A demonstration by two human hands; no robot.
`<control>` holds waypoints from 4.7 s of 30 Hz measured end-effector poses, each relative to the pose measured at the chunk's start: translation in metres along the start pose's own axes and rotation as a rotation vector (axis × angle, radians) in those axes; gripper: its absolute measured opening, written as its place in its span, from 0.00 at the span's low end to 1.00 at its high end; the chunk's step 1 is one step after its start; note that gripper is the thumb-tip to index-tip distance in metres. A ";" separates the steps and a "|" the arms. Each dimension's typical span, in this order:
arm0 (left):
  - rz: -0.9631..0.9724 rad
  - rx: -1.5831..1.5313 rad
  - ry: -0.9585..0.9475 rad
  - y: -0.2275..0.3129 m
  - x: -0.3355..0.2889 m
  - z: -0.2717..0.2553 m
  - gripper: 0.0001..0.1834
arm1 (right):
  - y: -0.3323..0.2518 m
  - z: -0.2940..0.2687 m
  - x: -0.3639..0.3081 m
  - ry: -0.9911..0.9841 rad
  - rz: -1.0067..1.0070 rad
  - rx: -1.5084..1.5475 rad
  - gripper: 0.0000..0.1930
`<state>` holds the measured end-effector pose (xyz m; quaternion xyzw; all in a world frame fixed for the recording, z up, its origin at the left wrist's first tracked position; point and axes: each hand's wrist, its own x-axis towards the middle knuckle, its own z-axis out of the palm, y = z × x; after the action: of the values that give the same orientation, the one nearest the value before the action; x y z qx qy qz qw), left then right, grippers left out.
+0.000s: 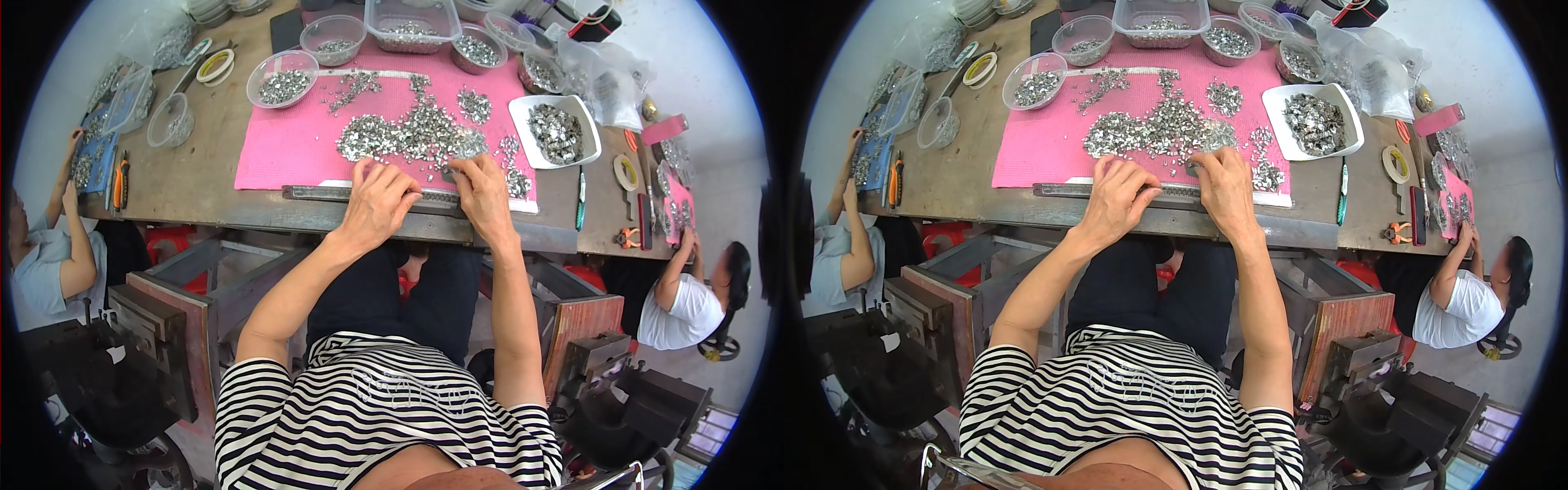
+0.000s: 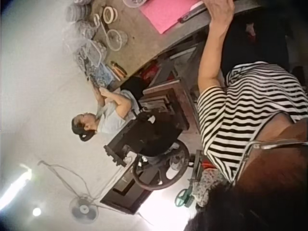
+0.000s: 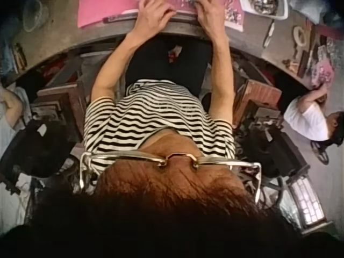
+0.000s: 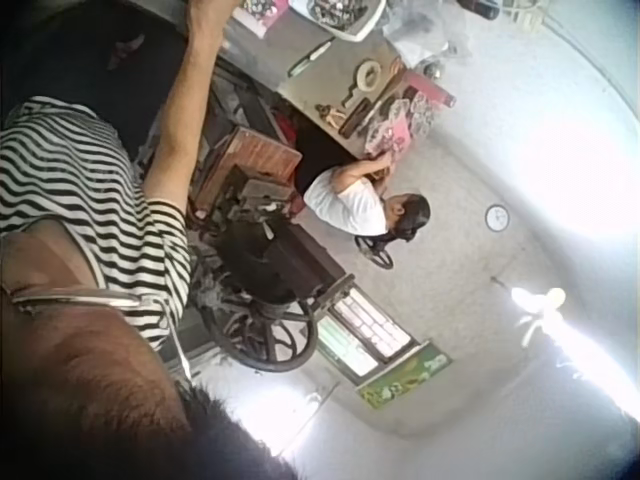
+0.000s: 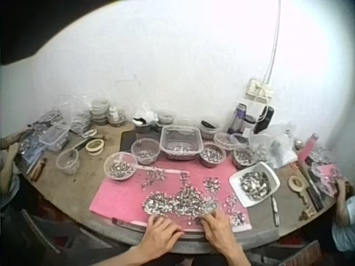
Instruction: The person aligns small metal pieces into a metal holder on a workbench, presses the loaded holder using a manual press machine, and places more metal pieces into the holder by hand.
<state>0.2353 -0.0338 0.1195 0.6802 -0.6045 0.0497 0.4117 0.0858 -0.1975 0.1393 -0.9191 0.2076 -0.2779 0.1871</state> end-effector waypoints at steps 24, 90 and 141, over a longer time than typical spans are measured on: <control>-0.009 0.129 -0.041 -0.018 0.041 0.028 0.06 | 0.002 0.015 0.000 0.013 -0.020 -0.097 0.05; -0.138 0.146 -0.101 -0.030 0.031 -0.010 0.04 | 0.013 -0.011 -0.002 -0.031 0.031 0.101 0.07; 0.068 -0.009 0.110 0.007 0.009 0.026 0.07 | -0.001 -0.003 -0.018 0.039 0.017 0.080 0.05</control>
<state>0.2205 -0.0566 0.1110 0.6535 -0.6039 0.0982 0.4457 0.0706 -0.1889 0.1341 -0.9035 0.2076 -0.3022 0.2218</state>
